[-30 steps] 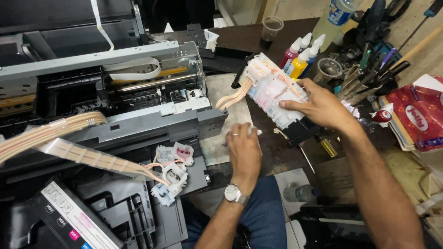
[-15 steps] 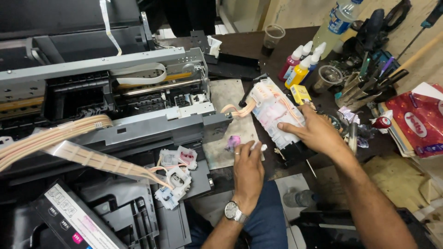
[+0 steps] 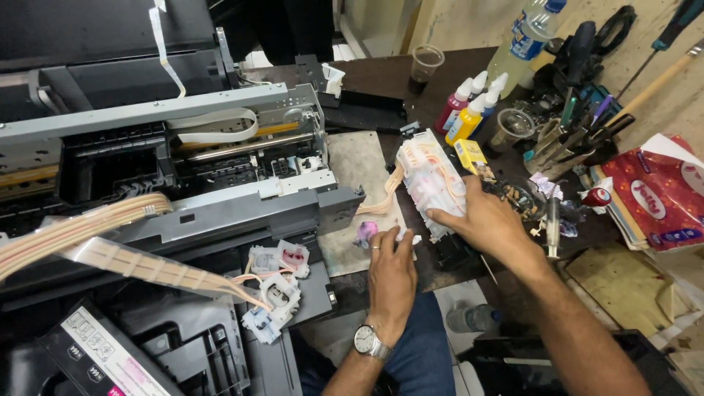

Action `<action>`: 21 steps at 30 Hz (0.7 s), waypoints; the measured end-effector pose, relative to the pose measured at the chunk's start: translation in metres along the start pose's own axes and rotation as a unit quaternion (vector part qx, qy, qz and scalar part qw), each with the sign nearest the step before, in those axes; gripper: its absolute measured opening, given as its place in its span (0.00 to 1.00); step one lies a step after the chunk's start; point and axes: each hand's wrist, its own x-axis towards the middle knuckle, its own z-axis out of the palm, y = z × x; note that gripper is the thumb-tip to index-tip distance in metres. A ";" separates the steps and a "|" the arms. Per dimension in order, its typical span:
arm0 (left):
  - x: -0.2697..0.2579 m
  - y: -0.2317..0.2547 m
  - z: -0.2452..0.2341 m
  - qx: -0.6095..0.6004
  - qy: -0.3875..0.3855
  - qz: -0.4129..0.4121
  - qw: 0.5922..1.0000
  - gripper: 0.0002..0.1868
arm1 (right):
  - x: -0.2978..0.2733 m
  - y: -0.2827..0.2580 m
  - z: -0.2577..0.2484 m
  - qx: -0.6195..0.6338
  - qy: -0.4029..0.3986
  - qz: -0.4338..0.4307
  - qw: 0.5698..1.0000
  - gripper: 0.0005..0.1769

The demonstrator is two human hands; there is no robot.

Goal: Cleaning internal components of a printer using a cloth

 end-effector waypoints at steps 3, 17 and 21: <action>0.003 0.001 -0.003 0.006 -0.018 -0.012 1.000 0.16 | 0.002 0.000 -0.007 0.025 -0.029 0.007 0.999 0.56; 0.008 -0.023 0.006 0.119 -0.069 -0.013 0.990 0.36 | -0.065 0.087 0.106 0.407 0.477 -0.067 0.776 0.19; 0.010 0.028 -0.033 0.114 -0.134 -0.040 0.984 0.39 | -0.093 0.068 0.153 0.494 0.447 -0.057 0.744 0.21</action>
